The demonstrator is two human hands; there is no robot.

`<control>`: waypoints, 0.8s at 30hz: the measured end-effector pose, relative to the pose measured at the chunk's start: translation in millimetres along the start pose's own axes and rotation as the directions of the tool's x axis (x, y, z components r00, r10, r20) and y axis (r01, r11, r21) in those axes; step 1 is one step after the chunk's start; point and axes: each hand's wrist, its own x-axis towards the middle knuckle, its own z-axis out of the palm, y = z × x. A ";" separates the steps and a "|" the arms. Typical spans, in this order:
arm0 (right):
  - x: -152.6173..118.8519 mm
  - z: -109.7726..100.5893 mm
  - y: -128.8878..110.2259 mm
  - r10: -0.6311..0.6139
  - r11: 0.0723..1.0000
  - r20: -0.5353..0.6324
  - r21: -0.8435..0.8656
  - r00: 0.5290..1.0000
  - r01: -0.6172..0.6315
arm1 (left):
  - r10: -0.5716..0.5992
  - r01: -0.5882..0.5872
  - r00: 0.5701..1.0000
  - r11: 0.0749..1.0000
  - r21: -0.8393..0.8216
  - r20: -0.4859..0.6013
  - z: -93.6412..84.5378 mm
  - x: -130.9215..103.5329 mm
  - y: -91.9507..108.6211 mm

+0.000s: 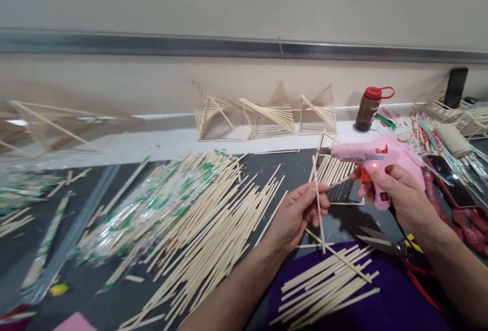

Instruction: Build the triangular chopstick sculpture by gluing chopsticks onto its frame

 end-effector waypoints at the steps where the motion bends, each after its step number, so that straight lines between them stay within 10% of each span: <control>1: 0.2 0.1 1.5 0.007 1.000 -0.001 -0.006 1.000 -0.007 | 0.004 -0.004 1.000 1.000 -0.003 0.000 -0.3 0.1 0.4; 24: -5.1 -2.1 8.2 -0.130 0.953 0.030 -0.273 0.991 0.133 | 0.023 -0.025 0.999 0.999 0.048 0.041 5.2 -6.4 1.0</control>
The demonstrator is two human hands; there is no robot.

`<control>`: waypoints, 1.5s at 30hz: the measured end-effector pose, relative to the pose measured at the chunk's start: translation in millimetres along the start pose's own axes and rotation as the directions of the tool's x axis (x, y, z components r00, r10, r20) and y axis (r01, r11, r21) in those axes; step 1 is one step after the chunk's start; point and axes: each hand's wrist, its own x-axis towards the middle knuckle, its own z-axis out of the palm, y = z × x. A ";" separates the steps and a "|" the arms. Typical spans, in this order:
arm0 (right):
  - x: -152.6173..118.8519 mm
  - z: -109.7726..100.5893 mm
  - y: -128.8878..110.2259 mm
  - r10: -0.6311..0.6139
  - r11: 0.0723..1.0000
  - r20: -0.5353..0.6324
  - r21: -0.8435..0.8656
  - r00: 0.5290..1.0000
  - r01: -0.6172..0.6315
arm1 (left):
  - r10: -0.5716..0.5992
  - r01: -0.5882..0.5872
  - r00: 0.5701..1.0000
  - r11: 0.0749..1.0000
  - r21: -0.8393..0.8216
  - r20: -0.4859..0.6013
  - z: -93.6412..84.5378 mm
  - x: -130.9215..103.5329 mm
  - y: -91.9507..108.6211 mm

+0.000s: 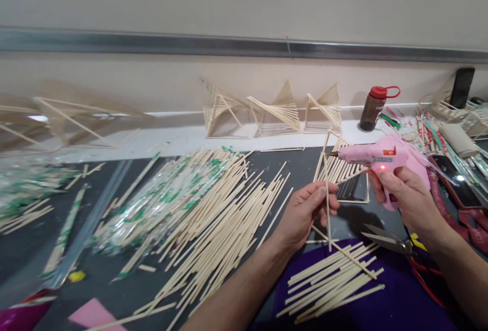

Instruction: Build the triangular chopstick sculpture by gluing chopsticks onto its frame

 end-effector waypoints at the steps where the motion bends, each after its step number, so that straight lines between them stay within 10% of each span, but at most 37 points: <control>1: 0.0 0.0 0.2 0.002 1.000 -0.002 0.004 1.000 -0.002 | -0.003 0.003 1.000 1.000 -0.002 0.005 0.1 -0.1 -0.1; 45: -3.2 -0.2 4.1 0.014 1.000 -0.032 -0.019 0.999 -0.015 | 0.019 -0.019 0.999 1.000 -0.012 0.036 -0.1 -0.2 -0.9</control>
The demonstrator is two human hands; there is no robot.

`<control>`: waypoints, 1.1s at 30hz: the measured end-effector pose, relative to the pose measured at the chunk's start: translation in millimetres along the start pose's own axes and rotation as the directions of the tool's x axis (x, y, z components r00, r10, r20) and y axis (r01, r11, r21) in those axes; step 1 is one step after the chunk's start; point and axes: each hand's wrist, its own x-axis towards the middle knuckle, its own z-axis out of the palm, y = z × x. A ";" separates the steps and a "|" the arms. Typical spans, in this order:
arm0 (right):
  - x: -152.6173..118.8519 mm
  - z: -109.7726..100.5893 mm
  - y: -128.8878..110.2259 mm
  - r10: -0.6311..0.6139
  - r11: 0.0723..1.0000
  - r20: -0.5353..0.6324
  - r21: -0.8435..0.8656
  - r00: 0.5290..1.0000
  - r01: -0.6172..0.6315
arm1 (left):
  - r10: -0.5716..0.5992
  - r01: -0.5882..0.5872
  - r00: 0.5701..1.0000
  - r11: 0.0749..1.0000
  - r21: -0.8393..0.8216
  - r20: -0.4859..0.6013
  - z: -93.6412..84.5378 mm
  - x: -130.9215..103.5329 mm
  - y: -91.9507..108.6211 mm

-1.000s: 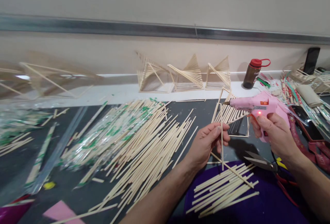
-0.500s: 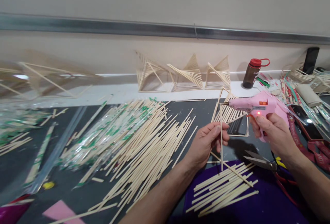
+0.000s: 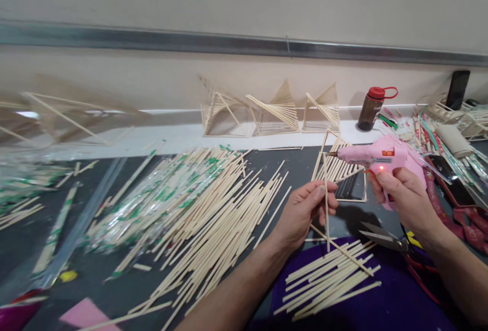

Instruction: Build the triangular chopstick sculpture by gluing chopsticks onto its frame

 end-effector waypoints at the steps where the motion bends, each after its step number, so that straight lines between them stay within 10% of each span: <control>1: 0.1 0.0 -0.3 0.006 1.000 -0.001 -0.006 1.000 -0.006 | -0.002 0.002 1.000 1.000 0.001 -0.004 0.3 -0.1 0.1; 33: -1.2 0.4 -4.3 -0.020 0.999 -0.006 -0.036 1.000 0.019 | -0.013 0.014 0.999 0.999 0.029 -0.032 3.9 -1.9 1.9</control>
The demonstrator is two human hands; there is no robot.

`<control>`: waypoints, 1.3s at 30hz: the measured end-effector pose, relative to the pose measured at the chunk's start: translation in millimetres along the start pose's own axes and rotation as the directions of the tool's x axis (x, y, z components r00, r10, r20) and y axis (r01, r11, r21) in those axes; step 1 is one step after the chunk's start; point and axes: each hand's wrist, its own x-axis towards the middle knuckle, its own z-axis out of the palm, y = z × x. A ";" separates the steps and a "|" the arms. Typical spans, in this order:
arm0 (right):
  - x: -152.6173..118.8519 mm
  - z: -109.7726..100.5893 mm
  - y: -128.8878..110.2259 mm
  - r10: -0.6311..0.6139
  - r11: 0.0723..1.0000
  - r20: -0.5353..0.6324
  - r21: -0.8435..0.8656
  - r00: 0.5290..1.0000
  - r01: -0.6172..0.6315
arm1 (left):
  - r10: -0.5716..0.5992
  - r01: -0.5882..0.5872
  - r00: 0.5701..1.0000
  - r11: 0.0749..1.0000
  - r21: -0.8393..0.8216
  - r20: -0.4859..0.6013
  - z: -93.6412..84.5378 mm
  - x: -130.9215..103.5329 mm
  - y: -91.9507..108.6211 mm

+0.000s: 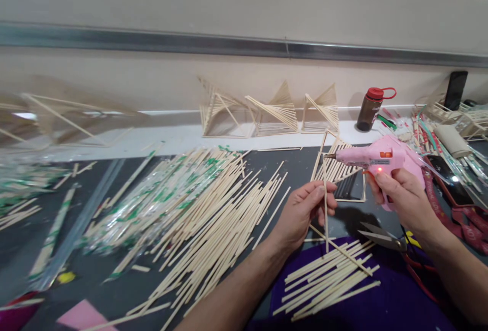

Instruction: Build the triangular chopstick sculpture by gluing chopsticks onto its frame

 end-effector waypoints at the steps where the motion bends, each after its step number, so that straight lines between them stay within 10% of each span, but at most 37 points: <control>1: -0.2 0.0 0.2 -0.001 1.000 -0.002 -0.005 1.000 0.001 | -0.002 0.002 1.000 1.000 0.000 -0.004 0.2 -0.1 0.2; 39: -1.3 0.1 -2.3 0.007 1.000 -0.023 0.030 1.000 -0.006 | 0.009 -0.009 1.000 1.000 0.002 0.008 0.8 -0.8 1.4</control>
